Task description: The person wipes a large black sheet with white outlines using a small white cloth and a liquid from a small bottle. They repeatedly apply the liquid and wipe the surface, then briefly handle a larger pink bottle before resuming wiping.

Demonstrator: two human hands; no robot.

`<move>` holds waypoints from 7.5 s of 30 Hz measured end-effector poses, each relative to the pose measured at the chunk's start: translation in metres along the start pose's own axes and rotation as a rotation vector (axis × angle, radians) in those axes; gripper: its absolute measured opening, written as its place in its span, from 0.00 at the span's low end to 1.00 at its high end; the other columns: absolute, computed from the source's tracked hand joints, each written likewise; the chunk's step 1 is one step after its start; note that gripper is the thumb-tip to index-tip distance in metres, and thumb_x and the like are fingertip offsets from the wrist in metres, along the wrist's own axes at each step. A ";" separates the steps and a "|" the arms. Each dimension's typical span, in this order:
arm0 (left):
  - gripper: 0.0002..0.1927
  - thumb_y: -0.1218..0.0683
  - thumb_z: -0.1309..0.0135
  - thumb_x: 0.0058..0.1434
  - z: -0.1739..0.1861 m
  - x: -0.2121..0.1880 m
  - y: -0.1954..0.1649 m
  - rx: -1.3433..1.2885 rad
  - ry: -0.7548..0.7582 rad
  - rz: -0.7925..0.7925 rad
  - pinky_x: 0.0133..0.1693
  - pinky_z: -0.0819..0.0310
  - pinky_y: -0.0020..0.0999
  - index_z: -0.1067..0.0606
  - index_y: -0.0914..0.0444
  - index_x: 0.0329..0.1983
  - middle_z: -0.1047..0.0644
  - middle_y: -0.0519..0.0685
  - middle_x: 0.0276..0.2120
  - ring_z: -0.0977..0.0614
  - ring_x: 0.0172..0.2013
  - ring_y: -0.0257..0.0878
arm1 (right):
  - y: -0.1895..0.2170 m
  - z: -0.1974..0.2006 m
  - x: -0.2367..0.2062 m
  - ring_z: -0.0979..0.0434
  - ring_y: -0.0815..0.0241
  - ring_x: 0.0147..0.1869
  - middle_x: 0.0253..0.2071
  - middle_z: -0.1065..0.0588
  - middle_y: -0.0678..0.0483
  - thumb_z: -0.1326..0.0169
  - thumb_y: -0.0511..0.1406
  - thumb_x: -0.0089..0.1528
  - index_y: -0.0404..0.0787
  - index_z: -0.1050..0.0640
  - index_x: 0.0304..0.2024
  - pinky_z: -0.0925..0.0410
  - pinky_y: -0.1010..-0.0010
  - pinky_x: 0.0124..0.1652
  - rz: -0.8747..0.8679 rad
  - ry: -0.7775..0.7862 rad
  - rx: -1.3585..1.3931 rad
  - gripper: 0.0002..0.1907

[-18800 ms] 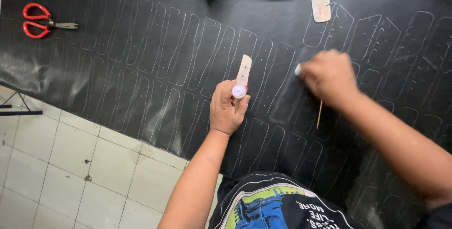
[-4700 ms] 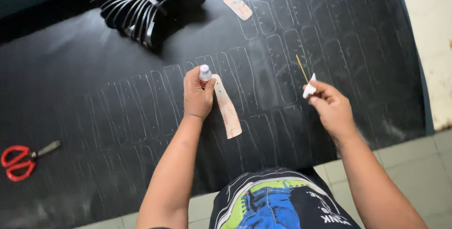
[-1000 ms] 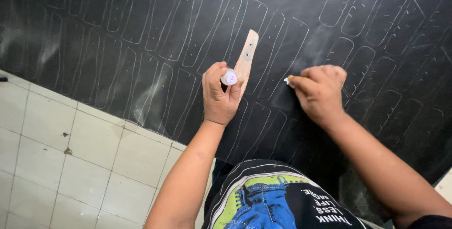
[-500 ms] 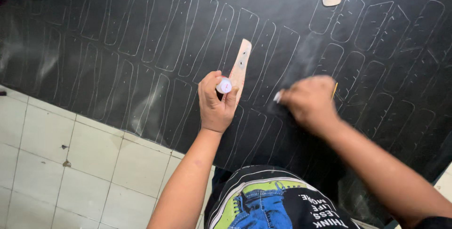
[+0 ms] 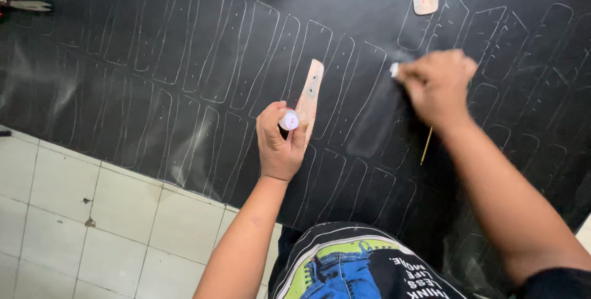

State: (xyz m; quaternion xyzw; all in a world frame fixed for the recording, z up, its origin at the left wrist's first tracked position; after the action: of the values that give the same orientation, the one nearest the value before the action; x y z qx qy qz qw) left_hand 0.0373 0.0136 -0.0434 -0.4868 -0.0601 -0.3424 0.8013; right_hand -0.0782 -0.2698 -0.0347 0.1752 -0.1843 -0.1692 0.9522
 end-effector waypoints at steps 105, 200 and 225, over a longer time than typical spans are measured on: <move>0.24 0.55 0.37 0.63 -0.004 0.006 0.002 0.024 0.046 0.184 0.53 0.27 0.45 0.32 0.60 0.60 0.25 0.55 0.52 0.23 0.51 0.54 | -0.016 -0.017 -0.104 0.21 0.61 0.41 0.41 0.23 0.52 0.50 0.36 0.70 0.40 0.27 0.48 0.28 0.64 0.47 -0.967 0.004 1.673 0.07; 0.29 0.47 0.32 0.52 -0.111 0.029 -0.101 0.387 0.608 0.045 0.42 0.29 0.50 0.26 0.63 0.54 0.24 0.54 0.37 0.23 0.41 0.55 | -0.022 0.015 -0.101 0.23 0.70 0.38 0.35 0.22 0.56 0.41 0.33 0.66 0.34 0.19 0.49 0.29 0.77 0.41 -0.710 -0.074 1.097 0.11; 0.23 0.51 0.36 0.57 -0.079 0.013 -0.098 0.091 0.446 0.050 0.51 0.33 0.48 0.26 0.62 0.54 0.22 0.53 0.43 0.25 0.47 0.54 | 0.027 0.032 -0.051 0.25 0.56 0.50 0.42 0.23 0.59 0.37 0.32 0.61 0.47 0.17 0.41 0.41 0.62 0.52 -0.072 -0.119 0.218 0.06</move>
State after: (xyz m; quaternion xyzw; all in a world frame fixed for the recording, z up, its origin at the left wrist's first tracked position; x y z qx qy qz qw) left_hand -0.0316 -0.0862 -0.0062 -0.3636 0.1153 -0.4186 0.8242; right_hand -0.1286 -0.2352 -0.0111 0.2739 -0.2515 -0.1925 0.9081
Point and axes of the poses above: each hand's wrist, its own x-axis towards the middle knuckle, its own z-axis out of the back of the hand, y = z × x, the point moved 10 cm from there along x, towards the middle knuckle
